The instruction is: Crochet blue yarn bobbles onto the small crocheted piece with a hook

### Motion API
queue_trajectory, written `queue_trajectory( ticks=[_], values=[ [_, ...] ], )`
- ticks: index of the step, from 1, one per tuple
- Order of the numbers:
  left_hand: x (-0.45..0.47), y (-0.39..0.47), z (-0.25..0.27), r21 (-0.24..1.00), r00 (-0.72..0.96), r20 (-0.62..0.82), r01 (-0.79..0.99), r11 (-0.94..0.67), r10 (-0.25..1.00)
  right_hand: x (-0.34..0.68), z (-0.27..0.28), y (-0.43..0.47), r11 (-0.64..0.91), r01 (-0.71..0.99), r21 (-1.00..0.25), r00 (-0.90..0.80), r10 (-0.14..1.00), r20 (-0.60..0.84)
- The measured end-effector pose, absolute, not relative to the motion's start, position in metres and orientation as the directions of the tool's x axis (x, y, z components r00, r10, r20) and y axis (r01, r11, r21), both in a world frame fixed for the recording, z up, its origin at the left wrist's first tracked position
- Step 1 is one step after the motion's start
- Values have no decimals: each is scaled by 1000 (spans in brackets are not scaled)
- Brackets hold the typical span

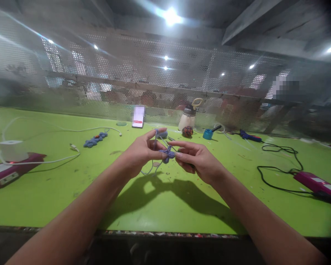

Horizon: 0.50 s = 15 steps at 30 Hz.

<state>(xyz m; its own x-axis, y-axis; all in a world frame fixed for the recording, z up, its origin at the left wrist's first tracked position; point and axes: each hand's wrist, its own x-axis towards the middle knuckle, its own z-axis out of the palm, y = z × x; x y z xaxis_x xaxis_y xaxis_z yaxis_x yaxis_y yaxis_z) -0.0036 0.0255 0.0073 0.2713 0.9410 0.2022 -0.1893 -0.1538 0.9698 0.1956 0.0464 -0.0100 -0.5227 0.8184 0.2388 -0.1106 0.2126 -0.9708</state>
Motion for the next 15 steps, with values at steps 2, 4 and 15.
queue_trajectory(
  ticks=[2, 4, 15],
  values=[
    [-3, 25, 8, 969, 271, 206, -191, -158, 940, 195, -10, 46, 218, -123, -968, -492, 834, 250],
    [-3, 24, 8, 967, 270, 214, -193, -165, 939, 194, -9, 46, 214, -140, -967, -464, 848, 255],
    [-2, 26, 7, 962, 220, 239, -189, -199, 946, 194, -5, 44, 138, -178, -974, -417, 886, 201]
  ],
)
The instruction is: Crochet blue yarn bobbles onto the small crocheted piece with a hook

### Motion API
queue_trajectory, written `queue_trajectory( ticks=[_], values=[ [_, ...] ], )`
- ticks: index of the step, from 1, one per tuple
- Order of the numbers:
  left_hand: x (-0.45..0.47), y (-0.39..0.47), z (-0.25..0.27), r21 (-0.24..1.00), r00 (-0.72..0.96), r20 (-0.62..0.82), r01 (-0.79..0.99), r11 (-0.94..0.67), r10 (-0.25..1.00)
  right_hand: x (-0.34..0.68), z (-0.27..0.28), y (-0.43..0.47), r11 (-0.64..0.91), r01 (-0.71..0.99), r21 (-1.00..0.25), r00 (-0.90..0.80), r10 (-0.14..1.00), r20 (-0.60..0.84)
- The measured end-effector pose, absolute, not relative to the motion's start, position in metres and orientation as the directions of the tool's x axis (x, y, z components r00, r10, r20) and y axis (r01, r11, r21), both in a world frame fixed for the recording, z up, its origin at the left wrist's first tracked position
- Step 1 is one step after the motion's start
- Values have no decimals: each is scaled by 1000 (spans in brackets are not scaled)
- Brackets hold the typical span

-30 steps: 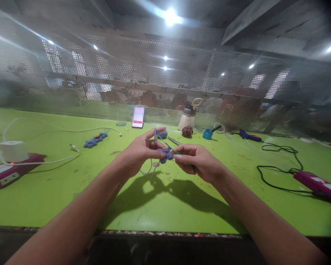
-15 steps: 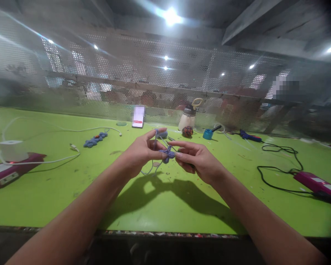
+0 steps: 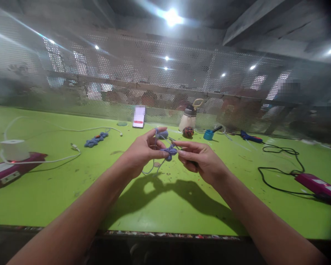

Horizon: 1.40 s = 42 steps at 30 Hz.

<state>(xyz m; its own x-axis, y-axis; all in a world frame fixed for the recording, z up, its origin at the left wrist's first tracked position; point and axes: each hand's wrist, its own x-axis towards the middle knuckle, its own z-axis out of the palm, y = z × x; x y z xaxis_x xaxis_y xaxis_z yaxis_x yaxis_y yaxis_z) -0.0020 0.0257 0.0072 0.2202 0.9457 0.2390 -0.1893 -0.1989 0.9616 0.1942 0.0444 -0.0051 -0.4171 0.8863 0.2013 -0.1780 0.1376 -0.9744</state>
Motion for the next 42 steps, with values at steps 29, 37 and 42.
queue_trajectory(
  ticks=[29, 37, 42],
  values=[
    [-1, 25, 7, 952, 255, 273, -212, -222, 928, 196, -4, 44, 175, -126, -976, -456, 864, 214],
    [-1, 27, 6, 948, 230, 276, -226, -224, 933, 195, -4, 44, 122, -177, -977, -408, 894, 186],
    [-1, 27, 5, 948, 222, 268, -235, -215, 938, 194, -3, 44, 112, -191, -975, -410, 894, 183]
  ],
)
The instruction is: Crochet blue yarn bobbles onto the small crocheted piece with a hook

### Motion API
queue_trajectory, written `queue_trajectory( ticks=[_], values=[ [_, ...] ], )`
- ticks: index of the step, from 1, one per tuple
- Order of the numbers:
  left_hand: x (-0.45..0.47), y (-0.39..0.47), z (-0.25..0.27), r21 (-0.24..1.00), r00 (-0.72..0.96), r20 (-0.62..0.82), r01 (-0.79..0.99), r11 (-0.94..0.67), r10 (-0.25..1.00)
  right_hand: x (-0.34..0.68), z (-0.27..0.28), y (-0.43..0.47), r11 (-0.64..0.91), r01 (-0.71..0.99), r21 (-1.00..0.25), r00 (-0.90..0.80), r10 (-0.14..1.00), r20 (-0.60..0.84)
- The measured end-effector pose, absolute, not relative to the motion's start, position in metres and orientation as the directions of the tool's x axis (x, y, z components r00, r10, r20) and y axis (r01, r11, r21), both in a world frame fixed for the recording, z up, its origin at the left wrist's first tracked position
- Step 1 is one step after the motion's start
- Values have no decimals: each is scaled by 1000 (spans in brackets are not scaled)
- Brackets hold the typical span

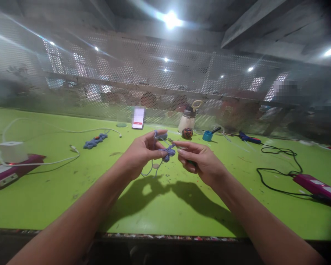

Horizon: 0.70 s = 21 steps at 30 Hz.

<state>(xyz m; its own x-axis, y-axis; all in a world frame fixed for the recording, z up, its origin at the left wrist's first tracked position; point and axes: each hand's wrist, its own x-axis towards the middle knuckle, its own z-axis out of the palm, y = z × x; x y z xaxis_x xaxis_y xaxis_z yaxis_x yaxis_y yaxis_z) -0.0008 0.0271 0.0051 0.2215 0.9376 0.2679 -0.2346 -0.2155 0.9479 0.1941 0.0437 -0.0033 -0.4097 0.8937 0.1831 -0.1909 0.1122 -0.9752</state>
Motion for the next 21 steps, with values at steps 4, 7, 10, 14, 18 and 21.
queue_trajectory(
  ticks=[4, 7, 10, 14, 18, 21],
  values=[
    [-1, 27, 5, 948, 216, 263, -238, -211, 940, 195, -3, 44, 114, -181, -977, -413, 892, 180],
    [-2, 27, 4, 952, 202, 250, -229, -203, 947, 196, -3, 45, 111, -178, -978, -433, 883, 179],
    [-3, 28, 2, 957, 203, 238, -216, -193, 950, 197, -4, 46, 112, -177, -978, -446, 876, 181],
    [-3, 30, 2, 956, 215, 241, -220, -194, 946, 198, -4, 46, 115, -176, -978, -446, 876, 184],
    [-2, 29, 4, 957, 208, 246, -206, -203, 947, 198, -4, 47, 110, -183, -977, -441, 879, 182],
    [-1, 27, 5, 958, 205, 249, -195, -210, 946, 198, -4, 47, 106, -182, -978, -430, 886, 176]
  ],
)
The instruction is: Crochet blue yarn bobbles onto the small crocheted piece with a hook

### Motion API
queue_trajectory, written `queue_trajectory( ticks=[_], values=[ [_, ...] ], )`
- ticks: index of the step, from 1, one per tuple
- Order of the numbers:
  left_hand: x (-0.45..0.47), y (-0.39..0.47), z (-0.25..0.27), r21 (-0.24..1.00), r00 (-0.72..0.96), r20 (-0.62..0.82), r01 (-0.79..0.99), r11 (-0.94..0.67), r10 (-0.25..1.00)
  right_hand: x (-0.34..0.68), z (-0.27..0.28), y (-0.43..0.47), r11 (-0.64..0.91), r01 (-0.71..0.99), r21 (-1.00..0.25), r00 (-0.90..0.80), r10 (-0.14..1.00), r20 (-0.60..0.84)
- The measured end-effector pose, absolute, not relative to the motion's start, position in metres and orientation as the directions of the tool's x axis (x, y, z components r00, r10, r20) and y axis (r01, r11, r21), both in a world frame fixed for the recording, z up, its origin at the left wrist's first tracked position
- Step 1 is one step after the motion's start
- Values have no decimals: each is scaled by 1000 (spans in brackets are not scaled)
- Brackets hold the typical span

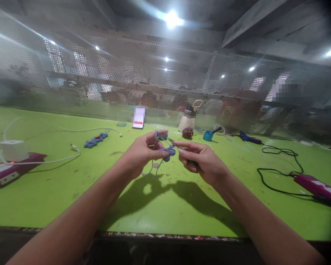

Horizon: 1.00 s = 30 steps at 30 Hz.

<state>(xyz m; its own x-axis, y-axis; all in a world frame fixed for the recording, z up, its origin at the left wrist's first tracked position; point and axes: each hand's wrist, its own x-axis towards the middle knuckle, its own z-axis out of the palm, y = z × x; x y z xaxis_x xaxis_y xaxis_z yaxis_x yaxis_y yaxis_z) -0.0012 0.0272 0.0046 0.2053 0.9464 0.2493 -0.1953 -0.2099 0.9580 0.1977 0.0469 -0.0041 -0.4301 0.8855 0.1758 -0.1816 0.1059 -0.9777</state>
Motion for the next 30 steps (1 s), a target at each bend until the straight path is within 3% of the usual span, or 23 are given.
queue_trajectory(
  ticks=[19, 30],
  values=[
    [-2, 27, 5, 940, 222, 342, -103, -327, 913, 197, -2, 44, 148, -217, -965, -424, 876, 229],
    [3, 23, 5, 869, 265, 472, 17, -494, 841, 192, -2, 37, 298, -117, -947, -401, 858, 320]
  ],
)
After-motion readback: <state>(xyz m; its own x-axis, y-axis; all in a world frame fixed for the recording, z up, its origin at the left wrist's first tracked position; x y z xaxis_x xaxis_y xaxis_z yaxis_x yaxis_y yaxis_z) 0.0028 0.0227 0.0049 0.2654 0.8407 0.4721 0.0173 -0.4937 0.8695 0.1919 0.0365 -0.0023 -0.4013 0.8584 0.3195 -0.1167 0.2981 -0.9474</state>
